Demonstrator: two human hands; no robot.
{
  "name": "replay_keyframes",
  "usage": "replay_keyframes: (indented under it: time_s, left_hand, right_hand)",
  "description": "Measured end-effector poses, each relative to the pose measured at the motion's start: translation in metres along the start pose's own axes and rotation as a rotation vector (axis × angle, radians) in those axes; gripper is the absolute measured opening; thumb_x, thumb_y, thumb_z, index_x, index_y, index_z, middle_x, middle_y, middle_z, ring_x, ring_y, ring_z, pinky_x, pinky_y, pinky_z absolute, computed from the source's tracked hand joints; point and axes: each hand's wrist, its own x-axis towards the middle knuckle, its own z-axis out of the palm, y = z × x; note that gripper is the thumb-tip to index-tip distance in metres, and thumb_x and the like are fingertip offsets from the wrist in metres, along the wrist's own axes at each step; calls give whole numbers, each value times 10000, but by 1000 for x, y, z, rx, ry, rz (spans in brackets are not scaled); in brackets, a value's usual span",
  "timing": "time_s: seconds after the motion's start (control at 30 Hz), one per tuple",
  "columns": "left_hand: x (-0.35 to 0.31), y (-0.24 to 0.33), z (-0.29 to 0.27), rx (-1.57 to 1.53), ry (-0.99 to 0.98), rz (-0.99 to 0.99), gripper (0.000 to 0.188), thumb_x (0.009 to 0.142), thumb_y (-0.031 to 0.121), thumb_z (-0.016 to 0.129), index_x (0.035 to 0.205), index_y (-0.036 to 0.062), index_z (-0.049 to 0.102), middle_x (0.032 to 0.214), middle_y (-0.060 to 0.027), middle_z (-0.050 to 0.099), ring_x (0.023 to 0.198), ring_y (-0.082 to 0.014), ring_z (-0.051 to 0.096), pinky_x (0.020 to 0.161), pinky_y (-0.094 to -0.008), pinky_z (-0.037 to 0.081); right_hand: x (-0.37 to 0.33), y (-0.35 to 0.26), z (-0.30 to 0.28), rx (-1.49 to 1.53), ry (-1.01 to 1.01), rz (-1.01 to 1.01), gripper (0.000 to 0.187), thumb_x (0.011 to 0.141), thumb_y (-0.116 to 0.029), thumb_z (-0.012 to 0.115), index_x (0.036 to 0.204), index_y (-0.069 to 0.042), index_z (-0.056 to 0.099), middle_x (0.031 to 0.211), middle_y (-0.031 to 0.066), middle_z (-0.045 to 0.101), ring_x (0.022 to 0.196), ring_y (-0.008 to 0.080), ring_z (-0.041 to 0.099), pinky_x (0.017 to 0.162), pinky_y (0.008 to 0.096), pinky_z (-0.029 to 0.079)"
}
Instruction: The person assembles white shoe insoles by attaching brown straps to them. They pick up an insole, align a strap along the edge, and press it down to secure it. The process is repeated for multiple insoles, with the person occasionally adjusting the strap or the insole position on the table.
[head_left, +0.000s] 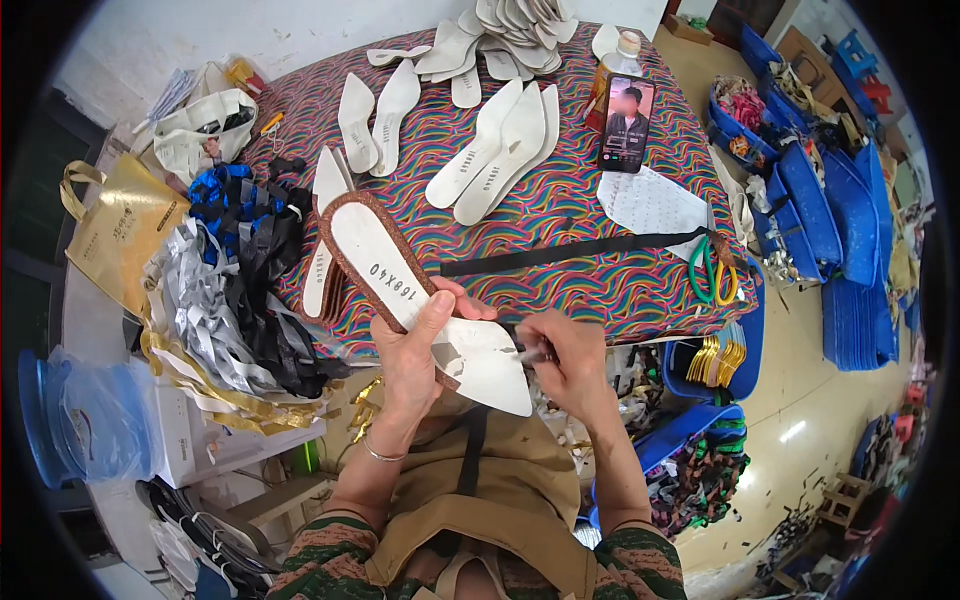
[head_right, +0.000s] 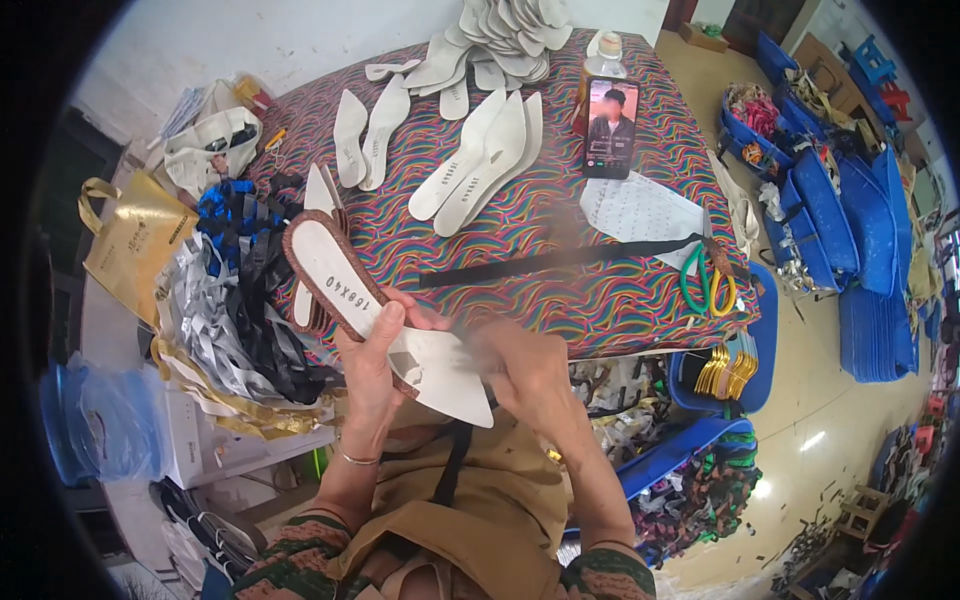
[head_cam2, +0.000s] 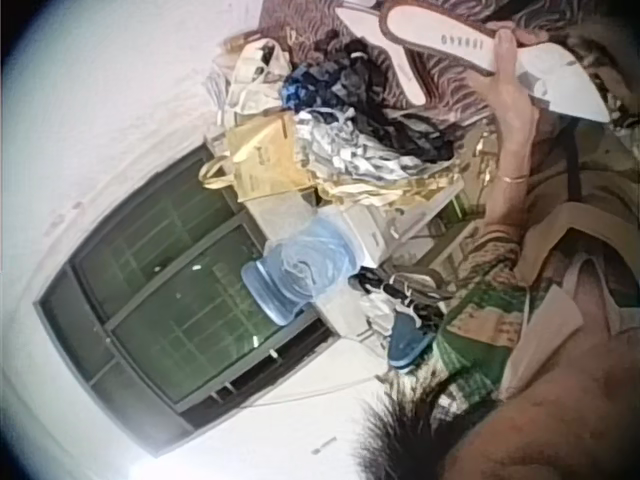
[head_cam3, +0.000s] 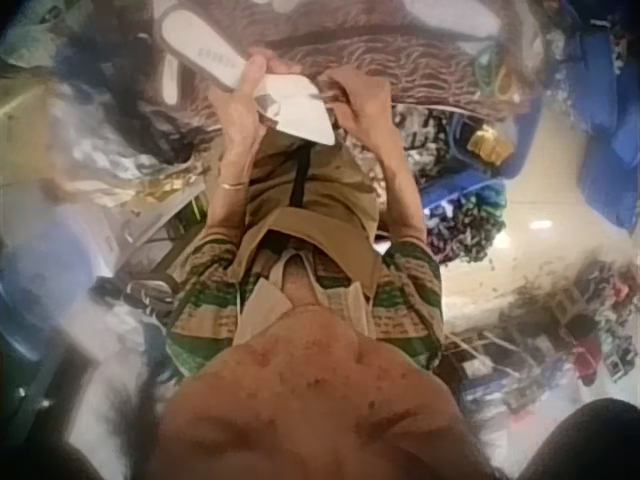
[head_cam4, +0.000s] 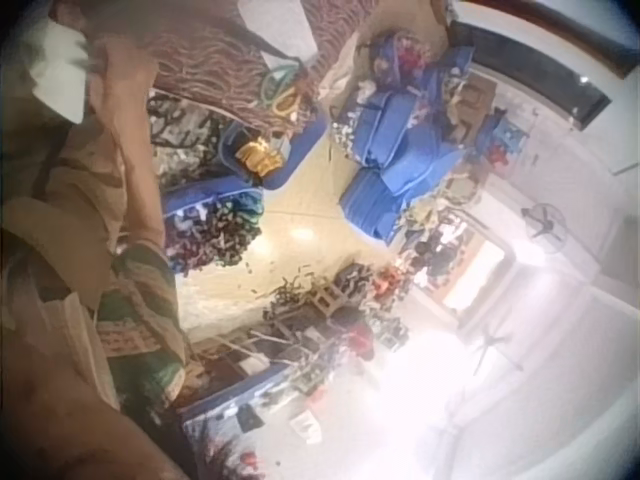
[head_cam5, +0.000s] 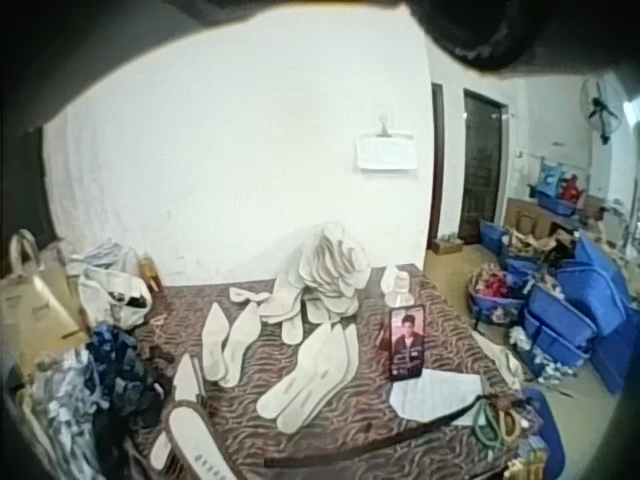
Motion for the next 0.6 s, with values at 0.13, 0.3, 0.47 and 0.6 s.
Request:
replay_keyframes:
  time_s: [0.13, 0.3, 0.47, 0.6]
  left_hand:
    - [0, 1, 2, 11, -76, 103, 138, 941, 85, 579, 954, -51, 598, 762, -124, 619, 723, -252, 657, 734, -430, 563]
    - [1, -1, 1, -168, -109, 9, 101, 933, 34, 562, 940, -63, 588, 691, -98, 544, 669, -233, 601, 749, -454, 549]
    - [2, -7, -5, -189, -243, -27, 115, 914, -4, 570, 1014, -61, 571, 711, -107, 565, 710, -233, 620, 750, -434, 554]
    - [-3, 9, 0, 72, -182, -166, 224, 866, -71, 592, 1087, -60, 563, 866, -167, 673, 853, -242, 680, 791, -386, 565]
  right_hand:
    - [-13, -13, 3, -203, 21, -129, 323, 623, 33, 663, 934, -8, 590, 655, 52, 558, 512, 233, 527, 473, 302, 395]
    - [-12, -14, 3, 20, 16, 66, 76, 798, -12, 669, 823, 7, 600, 582, 41, 492, 483, 167, 478, 465, 292, 350]
    - [-5, -25, 5, 269, -117, 432, 92, 856, -61, 650, 834, 22, 616, 640, 35, 476, 568, 90, 422, 501, 271, 347]
    - [-15, -23, 11, 314, -29, 461, 225, 894, -80, 647, 705, 16, 573, 562, -33, 421, 545, 38, 339, 478, 246, 284]
